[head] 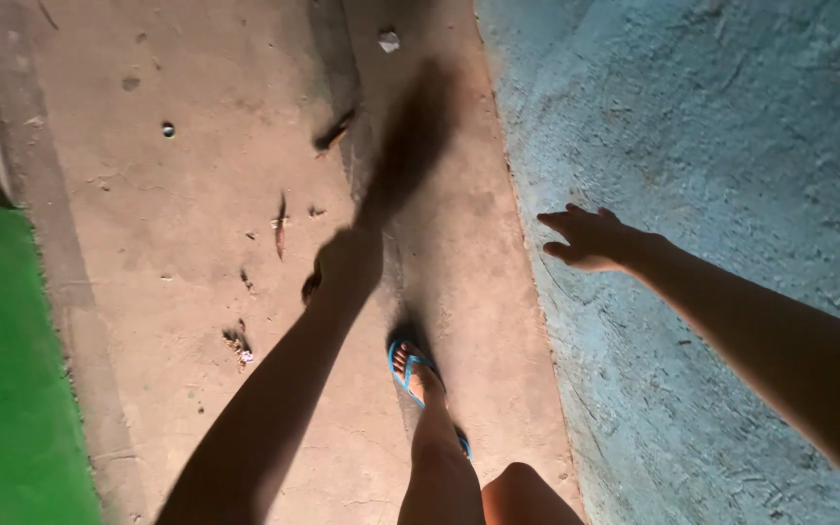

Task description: The person sweeps a concrete floor in a narrow corridor using a broom made of sticks, moving debris into a pile.

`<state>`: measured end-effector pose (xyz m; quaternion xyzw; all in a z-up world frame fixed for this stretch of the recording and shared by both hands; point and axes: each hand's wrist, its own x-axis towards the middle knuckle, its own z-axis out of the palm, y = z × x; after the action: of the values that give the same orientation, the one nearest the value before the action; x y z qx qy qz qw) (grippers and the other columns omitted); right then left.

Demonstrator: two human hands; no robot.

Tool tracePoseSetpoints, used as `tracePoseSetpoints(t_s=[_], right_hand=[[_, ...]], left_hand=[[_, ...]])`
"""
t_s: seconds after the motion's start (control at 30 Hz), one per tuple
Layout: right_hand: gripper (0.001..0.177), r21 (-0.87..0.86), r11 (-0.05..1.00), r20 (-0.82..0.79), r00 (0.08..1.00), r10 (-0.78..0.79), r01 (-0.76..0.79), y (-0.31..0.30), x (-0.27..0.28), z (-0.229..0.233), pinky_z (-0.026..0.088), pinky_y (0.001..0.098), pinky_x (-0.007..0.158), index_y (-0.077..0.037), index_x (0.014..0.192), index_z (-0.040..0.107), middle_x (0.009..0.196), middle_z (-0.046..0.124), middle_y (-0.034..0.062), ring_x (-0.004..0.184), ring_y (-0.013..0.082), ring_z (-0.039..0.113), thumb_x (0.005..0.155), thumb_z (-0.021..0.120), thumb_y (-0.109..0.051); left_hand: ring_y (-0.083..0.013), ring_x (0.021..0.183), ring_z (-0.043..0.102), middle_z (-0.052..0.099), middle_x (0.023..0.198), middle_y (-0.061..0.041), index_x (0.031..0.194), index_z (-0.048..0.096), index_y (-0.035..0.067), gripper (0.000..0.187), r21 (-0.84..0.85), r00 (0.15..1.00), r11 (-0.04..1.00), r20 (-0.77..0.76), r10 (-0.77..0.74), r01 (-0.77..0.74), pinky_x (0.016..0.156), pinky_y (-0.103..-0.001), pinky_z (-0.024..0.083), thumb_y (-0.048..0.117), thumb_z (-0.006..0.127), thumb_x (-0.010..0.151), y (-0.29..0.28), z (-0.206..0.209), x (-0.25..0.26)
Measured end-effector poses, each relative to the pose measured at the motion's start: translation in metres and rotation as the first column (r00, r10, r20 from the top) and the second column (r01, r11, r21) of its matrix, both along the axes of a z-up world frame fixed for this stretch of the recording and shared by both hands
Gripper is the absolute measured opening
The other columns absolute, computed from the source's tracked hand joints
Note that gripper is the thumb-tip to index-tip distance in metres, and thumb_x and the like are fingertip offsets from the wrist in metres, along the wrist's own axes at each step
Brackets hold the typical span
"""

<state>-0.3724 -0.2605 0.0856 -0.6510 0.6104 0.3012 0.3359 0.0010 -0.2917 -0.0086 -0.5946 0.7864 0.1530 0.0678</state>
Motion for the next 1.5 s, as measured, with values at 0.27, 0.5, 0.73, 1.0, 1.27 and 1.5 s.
tracePoseSetpoints(t_s=[0.27,0.5,0.73,1.0,1.27,1.5], right_hand=[[0.067,-0.053,0.994,0.031,0.995,0.097,-0.095,-0.039,0.031,0.000,0.017,0.0603,0.126,-0.024,0.161,0.029,0.164,0.035,0.0074,0.158,0.0266,0.018,0.102,0.049,-0.048],[0.065,-0.013,0.984,0.021,0.984,0.177,-0.177,-0.062,0.052,0.009,0.013,0.0619,0.125,-0.024,0.161,0.028,0.164,0.033,0.0079,0.157,0.0255,0.017,0.103,0.049,-0.046],[0.067,-0.022,0.955,0.027,0.955,0.296,-0.296,-0.103,0.104,0.012,0.019,0.0600,0.124,-0.021,0.159,0.029,0.163,0.036,0.0075,0.158,0.0258,0.019,0.101,0.053,-0.043],[0.065,-0.121,0.820,0.083,0.818,0.570,-0.559,-0.157,0.185,0.019,0.027,0.0599,0.119,-0.017,0.155,0.037,0.155,0.044,0.0103,0.149,0.0288,0.033,0.098,0.058,-0.042],[0.063,-0.193,0.604,0.068,0.604,0.794,-0.773,-0.192,0.242,0.015,0.033,0.0567,0.117,-0.018,0.156,0.039,0.153,0.047,0.0122,0.143,0.0289,0.044,0.100,0.056,-0.044],[0.065,-0.162,0.485,0.055,0.483,0.874,-0.859,-0.196,0.274,0.009,0.030,0.0602,0.118,-0.018,0.155,0.037,0.158,0.042,0.0093,0.145,0.0284,0.040,0.098,0.055,-0.044]], left_hand=[[-0.0332,0.099,0.075,0.075,0.106,-0.018,0.113,0.072,0.006,0.025,0.436,0.971,0.885,0.090,-0.221,0.161,0.078,-0.049,0.061,0.018,0.060,0.094,0.103,-0.031,0.051],[-0.0364,0.101,0.073,0.072,0.112,-0.020,0.126,0.068,0.011,0.038,0.276,0.964,0.938,0.223,0.148,-0.208,0.079,-0.054,0.058,0.030,0.054,0.096,0.069,-0.112,0.145],[-0.0333,0.087,0.075,0.076,0.093,-0.013,0.121,0.072,0.031,0.031,0.215,0.915,0.889,0.074,0.397,-0.403,0.076,-0.047,0.059,0.035,0.062,0.092,0.055,0.006,0.193],[-0.0318,0.091,0.075,0.077,0.102,-0.015,0.138,0.065,0.031,0.052,0.290,0.568,0.639,-0.295,0.768,-0.713,0.080,-0.042,0.060,0.042,0.068,0.088,0.187,0.045,0.204],[-0.0296,0.102,0.074,0.075,0.117,-0.016,0.148,0.056,0.020,0.085,0.505,-0.095,-0.014,-0.135,0.986,-0.863,0.090,-0.041,0.058,0.040,0.087,0.071,0.284,0.024,0.162],[-0.0271,0.074,0.062,0.064,0.089,-0.011,0.119,0.064,0.008,0.044,0.781,-0.641,-0.149,-0.369,0.673,-0.606,0.065,-0.045,0.053,0.022,0.080,0.080,0.303,-0.099,0.108]])
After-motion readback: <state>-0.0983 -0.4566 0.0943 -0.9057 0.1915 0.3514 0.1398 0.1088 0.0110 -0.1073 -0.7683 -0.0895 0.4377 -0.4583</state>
